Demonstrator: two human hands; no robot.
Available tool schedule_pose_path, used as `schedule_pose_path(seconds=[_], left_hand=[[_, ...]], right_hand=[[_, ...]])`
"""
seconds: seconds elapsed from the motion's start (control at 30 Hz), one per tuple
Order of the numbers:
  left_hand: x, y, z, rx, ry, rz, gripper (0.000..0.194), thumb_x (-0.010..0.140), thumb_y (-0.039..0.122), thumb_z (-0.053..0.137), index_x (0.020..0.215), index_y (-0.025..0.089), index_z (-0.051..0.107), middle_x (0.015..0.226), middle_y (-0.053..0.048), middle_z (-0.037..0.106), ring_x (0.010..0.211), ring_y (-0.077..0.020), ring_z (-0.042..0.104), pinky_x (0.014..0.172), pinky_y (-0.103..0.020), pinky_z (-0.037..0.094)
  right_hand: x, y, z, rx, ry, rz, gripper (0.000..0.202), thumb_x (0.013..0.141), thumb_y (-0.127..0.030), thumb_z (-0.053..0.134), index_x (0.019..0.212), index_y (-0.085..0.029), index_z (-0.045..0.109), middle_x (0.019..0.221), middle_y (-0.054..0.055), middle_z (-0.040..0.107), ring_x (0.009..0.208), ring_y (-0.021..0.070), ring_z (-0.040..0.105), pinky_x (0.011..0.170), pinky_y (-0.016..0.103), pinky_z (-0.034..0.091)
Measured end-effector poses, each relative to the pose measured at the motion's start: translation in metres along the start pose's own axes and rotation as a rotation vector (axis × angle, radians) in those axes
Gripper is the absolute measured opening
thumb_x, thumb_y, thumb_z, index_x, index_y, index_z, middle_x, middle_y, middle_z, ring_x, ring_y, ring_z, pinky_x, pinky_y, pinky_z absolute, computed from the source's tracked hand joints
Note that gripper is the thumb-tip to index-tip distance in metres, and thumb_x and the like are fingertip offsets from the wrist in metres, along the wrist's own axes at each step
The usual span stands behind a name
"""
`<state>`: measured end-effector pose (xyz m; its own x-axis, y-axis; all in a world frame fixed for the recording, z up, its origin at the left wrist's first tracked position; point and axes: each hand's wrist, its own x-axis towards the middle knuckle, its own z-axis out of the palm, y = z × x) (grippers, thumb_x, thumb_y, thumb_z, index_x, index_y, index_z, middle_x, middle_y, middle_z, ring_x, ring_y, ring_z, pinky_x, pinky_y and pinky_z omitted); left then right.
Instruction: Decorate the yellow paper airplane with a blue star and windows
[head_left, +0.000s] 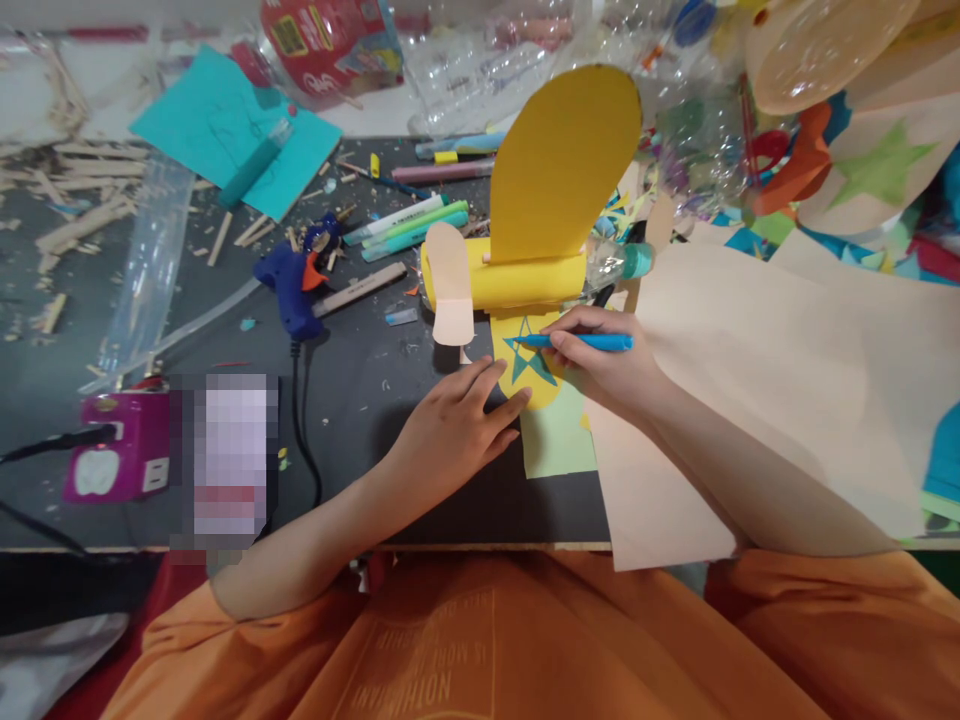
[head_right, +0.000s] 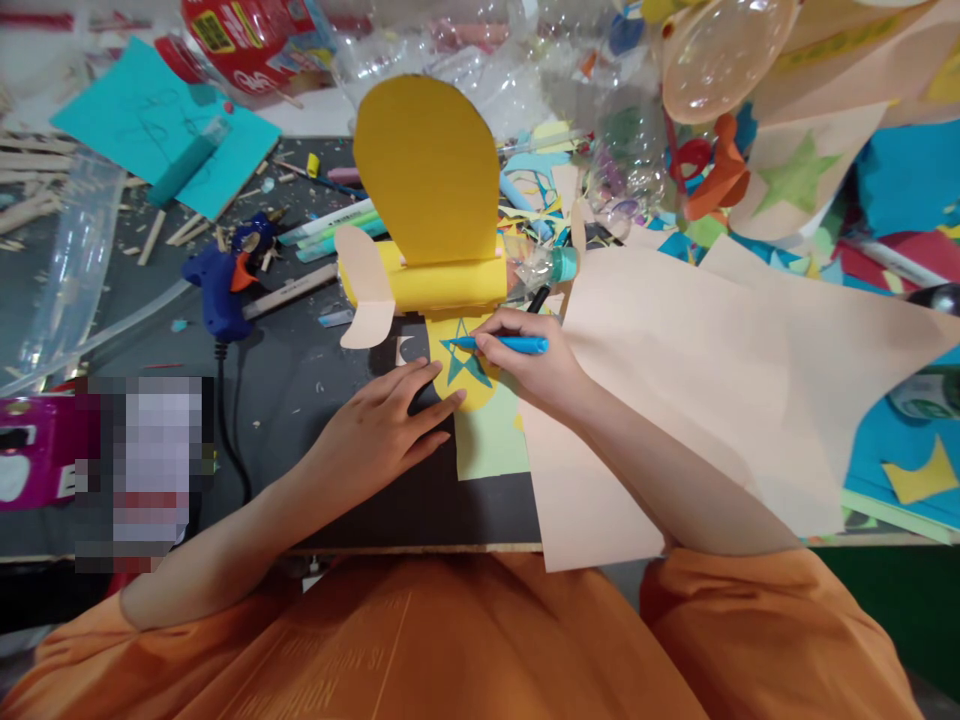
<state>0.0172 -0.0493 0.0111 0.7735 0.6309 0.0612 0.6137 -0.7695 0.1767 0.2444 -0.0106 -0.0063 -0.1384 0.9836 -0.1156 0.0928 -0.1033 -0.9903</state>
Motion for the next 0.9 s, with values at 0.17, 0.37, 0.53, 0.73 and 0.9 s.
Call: schedule_pose_path(seconds=[0.17, 0.37, 0.53, 0.73, 0.9], left_hand=[[0.0, -0.0006, 0.0004, 0.013, 0.035, 0.013, 0.035, 0.095, 0.023, 0.07, 0.129, 0.019, 0.069, 0.136, -0.02, 0.065, 0.129, -0.0342, 0.065, 0.104, -0.049, 0.06], [-0.0001, 0.0, 0.0007, 0.027, 0.036, 0.02, 0.036, 0.094, 0.025, 0.071, 0.13, 0.02, 0.069, 0.135, -0.018, 0.066, 0.128, -0.0325, 0.066, 0.104, -0.047, 0.06], [-0.0005, -0.0005, 0.0011, 0.03, 0.042, 0.019, 0.035, 0.094, 0.024, 0.071, 0.129, 0.019, 0.069, 0.135, -0.019, 0.066, 0.128, -0.0329, 0.066, 0.103, -0.047, 0.06], [-0.0002, -0.0003, 0.0012, 0.003, 0.019, 0.009, 0.036, 0.096, 0.024, 0.069, 0.132, 0.021, 0.068, 0.138, -0.018, 0.064, 0.132, -0.0327, 0.063, 0.106, -0.048, 0.058], [-0.001, -0.0003, 0.0028, -0.007, 0.032, 0.011, 0.036, 0.096, 0.024, 0.069, 0.132, 0.019, 0.068, 0.138, -0.019, 0.064, 0.131, -0.0338, 0.063, 0.105, -0.049, 0.058]], right_hand=[[0.0007, -0.0025, -0.0028, -0.044, -0.036, -0.019, 0.024, 0.079, -0.038, 0.075, 0.066, -0.02, 0.065, 0.062, 0.0, 0.062, 0.059, 0.0134, 0.053, 0.058, 0.031, 0.043], [0.0013, -0.0035, -0.0039, -0.036, -0.045, -0.003, 0.024, 0.077, -0.037, 0.075, 0.064, -0.019, 0.066, 0.061, 0.001, 0.063, 0.059, 0.0129, 0.053, 0.058, 0.03, 0.043], [0.0006, -0.0007, -0.0025, -0.021, -0.018, -0.011, 0.025, 0.08, -0.039, 0.075, 0.066, -0.019, 0.066, 0.063, 0.0, 0.062, 0.06, 0.0127, 0.054, 0.06, 0.03, 0.044], [0.0007, 0.0028, -0.0005, 0.016, 0.014, -0.023, 0.024, 0.081, -0.038, 0.075, 0.068, -0.02, 0.067, 0.063, 0.0, 0.062, 0.059, 0.0118, 0.053, 0.057, 0.029, 0.043], [0.0008, 0.0026, -0.0011, 0.016, 0.012, -0.03, 0.027, 0.082, -0.041, 0.075, 0.068, -0.02, 0.066, 0.062, 0.0, 0.062, 0.057, 0.0115, 0.054, 0.056, 0.028, 0.043]])
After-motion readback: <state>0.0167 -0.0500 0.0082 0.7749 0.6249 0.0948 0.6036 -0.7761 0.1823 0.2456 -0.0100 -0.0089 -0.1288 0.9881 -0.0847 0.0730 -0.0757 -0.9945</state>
